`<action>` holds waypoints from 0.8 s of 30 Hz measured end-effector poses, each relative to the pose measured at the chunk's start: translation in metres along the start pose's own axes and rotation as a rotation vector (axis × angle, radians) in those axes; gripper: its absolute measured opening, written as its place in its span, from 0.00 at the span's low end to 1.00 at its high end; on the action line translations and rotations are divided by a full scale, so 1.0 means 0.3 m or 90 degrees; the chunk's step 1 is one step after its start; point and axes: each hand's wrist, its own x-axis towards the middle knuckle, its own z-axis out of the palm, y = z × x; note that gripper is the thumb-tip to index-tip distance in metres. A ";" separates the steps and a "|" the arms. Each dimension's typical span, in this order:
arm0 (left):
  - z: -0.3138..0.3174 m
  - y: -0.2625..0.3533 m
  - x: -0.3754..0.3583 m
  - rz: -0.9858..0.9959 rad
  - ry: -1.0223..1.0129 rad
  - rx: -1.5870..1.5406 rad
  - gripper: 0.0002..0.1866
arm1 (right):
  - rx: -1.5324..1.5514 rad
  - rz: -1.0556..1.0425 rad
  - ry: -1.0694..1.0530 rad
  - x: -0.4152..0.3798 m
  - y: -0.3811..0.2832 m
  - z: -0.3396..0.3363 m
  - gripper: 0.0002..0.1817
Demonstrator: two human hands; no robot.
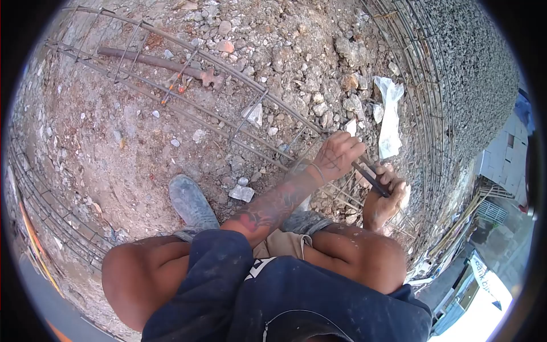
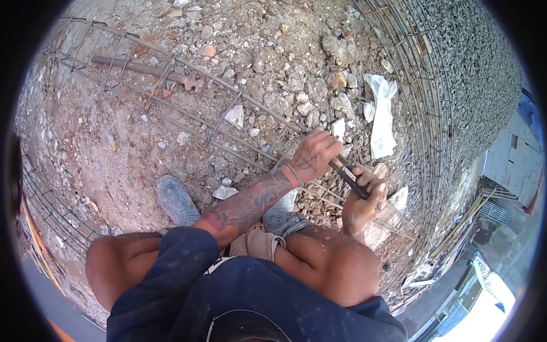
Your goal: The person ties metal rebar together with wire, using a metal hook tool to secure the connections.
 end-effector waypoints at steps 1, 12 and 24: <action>0.001 0.016 0.004 0.001 -0.003 0.002 0.09 | -0.123 -0.028 0.022 -0.013 -0.007 0.000 0.19; 0.094 0.223 0.122 -0.949 0.475 -1.157 0.40 | -0.723 0.211 -0.225 0.375 -0.197 0.070 0.18; 0.045 0.094 0.272 -0.957 0.771 -1.258 0.25 | -1.146 0.285 -0.954 0.761 -0.115 0.408 0.14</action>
